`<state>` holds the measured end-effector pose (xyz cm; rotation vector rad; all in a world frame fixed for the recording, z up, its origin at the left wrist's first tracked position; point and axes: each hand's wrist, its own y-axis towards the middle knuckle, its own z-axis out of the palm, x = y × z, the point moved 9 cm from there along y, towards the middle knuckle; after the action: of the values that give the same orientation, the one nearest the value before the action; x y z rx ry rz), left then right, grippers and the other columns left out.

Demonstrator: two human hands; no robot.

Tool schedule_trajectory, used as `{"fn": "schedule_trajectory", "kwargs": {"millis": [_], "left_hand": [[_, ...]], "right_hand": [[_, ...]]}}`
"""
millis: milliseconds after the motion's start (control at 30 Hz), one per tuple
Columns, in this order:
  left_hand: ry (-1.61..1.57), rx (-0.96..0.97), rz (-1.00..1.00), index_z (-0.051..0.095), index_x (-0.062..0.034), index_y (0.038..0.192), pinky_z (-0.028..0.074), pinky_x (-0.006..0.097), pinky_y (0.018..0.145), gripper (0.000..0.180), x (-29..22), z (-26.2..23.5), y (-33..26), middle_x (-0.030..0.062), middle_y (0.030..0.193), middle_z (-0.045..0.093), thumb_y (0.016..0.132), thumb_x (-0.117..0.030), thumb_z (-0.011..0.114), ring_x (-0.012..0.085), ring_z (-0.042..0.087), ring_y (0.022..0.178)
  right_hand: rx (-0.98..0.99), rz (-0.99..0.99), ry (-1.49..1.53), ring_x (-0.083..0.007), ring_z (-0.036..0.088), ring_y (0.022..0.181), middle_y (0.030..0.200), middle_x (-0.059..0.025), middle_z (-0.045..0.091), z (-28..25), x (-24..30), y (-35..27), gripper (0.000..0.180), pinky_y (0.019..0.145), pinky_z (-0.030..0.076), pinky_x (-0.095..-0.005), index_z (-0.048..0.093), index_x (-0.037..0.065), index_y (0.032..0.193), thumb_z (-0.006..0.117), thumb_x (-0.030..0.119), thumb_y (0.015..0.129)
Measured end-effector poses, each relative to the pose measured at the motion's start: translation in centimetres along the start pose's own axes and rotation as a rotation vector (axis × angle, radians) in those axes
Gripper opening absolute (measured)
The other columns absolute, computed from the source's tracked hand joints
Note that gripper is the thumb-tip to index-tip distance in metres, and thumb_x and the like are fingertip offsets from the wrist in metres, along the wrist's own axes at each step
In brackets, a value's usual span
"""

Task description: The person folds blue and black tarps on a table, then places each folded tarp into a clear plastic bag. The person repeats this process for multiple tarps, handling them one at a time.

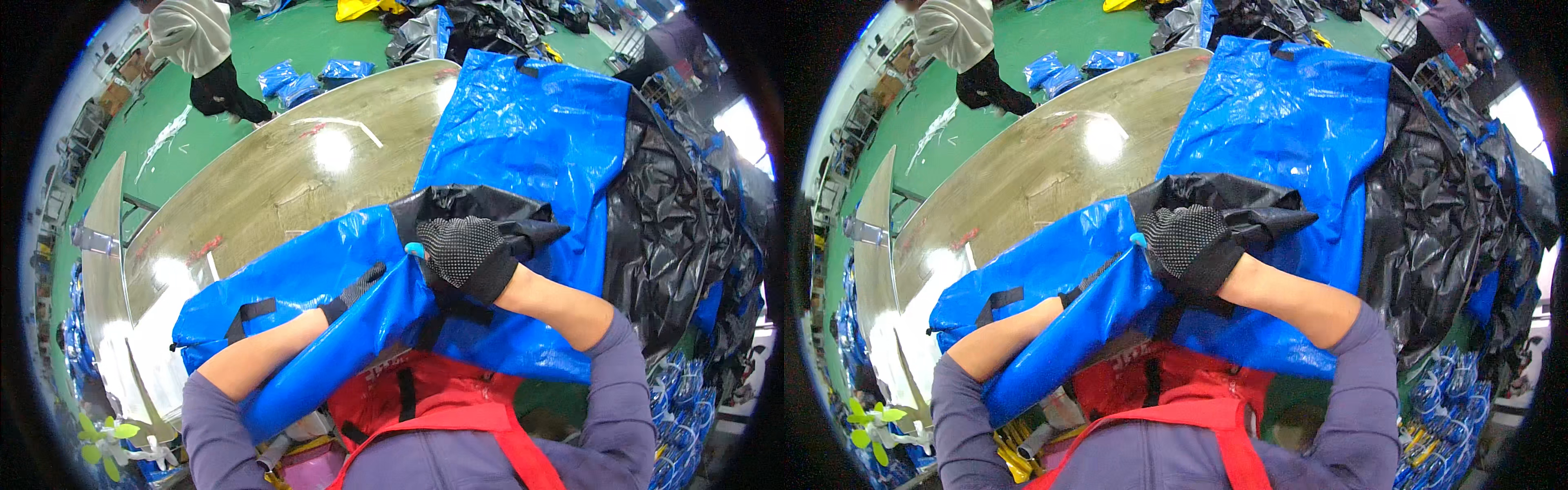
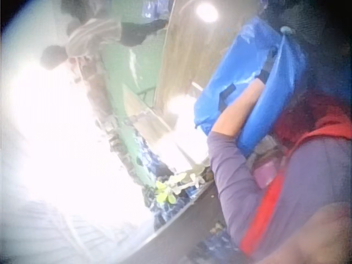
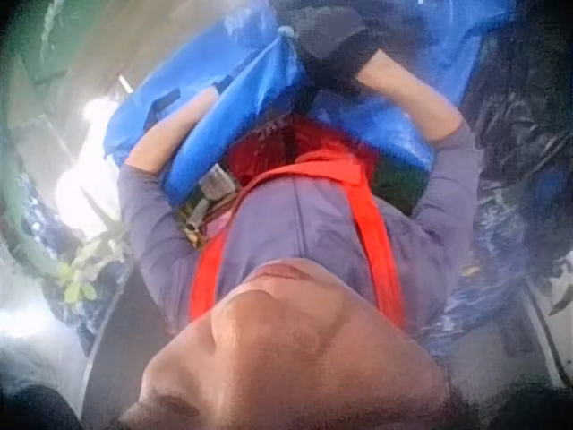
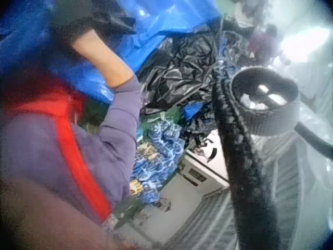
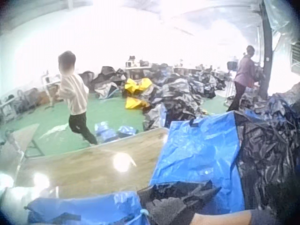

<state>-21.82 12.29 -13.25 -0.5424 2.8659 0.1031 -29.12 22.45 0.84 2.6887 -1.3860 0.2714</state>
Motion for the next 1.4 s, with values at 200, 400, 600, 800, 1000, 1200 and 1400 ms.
{"fn": "schedule_trajectory", "kwargs": {"millis": [200, 400, 600, 800, 1000, 1200, 1400], "left_hand": [[-0.017, 0.067, -0.016, 0.028, 0.001, 0.146, 0.025, 0.052, 0.113, 0.082, 0.3, -2.2, -4.9, 0.0193, 0.149, 0.034, 0.091, -0.058, 0.044, 0.0368, 0.034, 0.136], [-0.08, 0.189, -0.275, 0.028, 0.0012, 0.146, 0.026, 0.051, 0.112, 0.087, 2.3, -5.0, -21.3, 0.0191, 0.148, 0.036, 0.09, -0.063, 0.043, 0.0359, 0.036, 0.134], [-0.884, -0.416, -1.05, 0.027, 0.0014, 0.147, 0.028, 0.05, 0.111, 0.093, 1.9, -6.8, -37.2, 0.0189, 0.147, 0.037, 0.088, -0.069, 0.042, 0.0349, 0.038, 0.133], [-0.65, -1.117, -1.656, 0.059, 0.0005, 0.118, 0.049, 0.038, 0.079, 0.063, 0.0, -3.4, -43.5, 0.0147, 0.11, 0.065, 0.088, -0.055, 0.06, 0.0283, 0.062, 0.09], [-0.168, -0.558, -1.775, 0.059, 0.003, 0.119, 0.047, 0.046, 0.086, 0.059, 0.0, -4.5, -37.5, 0.0248, 0.103, 0.066, 0.083, -0.043, 0.068, 0.0377, 0.063, 0.096], [0.279, -0.43, -0.965, 0.04, -0.0054, 0.143, 0.016, 0.055, 0.114, 0.06, 1.1, -14.7, -15.3, 0.0242, 0.149, 0.033, 0.089, -0.027, 0.052, 0.0424, 0.029, 0.138], [0.1, -0.238, -0.807, 0.039, -0.0263, 0.145, -0.003, 0.074, 0.103, 0.082, 3.7, -0.9, -4.0, 0.0209, 0.155, 0.02, 0.078, -0.073, 0.051, 0.0439, 0.011, 0.144]], "right_hand": [[0.008, 0.029, 0.023, -0.0375, 0.067, 0.068, 0.075, -0.0196, 0.067, 4.6, -4.7, 8.2, 0.03, 0.062, 0.051, -0.0514, 0.062, 0.009, 0.092, 0.048, 0.036, 0.091], [-0.003, 0.141, -0.034, -0.038, 0.067, 0.074, 0.084, -0.0195, 0.068, 9.6, -8.4, 8.8, 0.037, 0.067, 0.05, -0.0521, 0.064, 0.012, 0.098, 0.039, 0.04, 0.095], [-0.061, 0.251, -0.192, -0.034, 0.069, 0.073, 0.083, -0.0198, 0.069, 9.3, -10.0, 8.0, 0.032, 0.063, 0.053, -0.048, 0.063, 0.008, 0.092, 0.043, 0.033, 0.096], [-0.153, 0.181, -0.187, -0.0342, 0.067, 0.069, 0.073, -0.017, 0.067, 8.2, -9.2, 7.5, 0.033, 0.059, 0.051, -0.048, 0.063, 0.008, 0.082, 0.045, 0.033, 0.094], [-0.09, 0.177, -0.145, -0.0368, 0.066, 0.071, 0.078, -0.017, 0.068, 8.3, -8.7, 7.4, 0.041, 0.062, 0.05, -0.0498, 0.064, 0.01, 0.086, 0.04, 0.042, 0.096], [-0.02, 0.186, -0.151, -0.0351, 0.068, 0.074, 0.082, -0.017, 0.069, 8.6, -8.0, 8.3, 0.04, 0.062, 0.052, -0.0475, 0.067, 0.008, 0.089, 0.041, 0.037, 0.096], [-0.227, -0.148, -0.091, -0.0325, 0.056, 0.115, 0.121, -0.018, 0.06, 3.4, -2.9, 4.7, 0.045, 0.099, 0.037, -0.0545, 0.059, 0.014, 0.121, 0.051, 0.043, 0.088]]}}
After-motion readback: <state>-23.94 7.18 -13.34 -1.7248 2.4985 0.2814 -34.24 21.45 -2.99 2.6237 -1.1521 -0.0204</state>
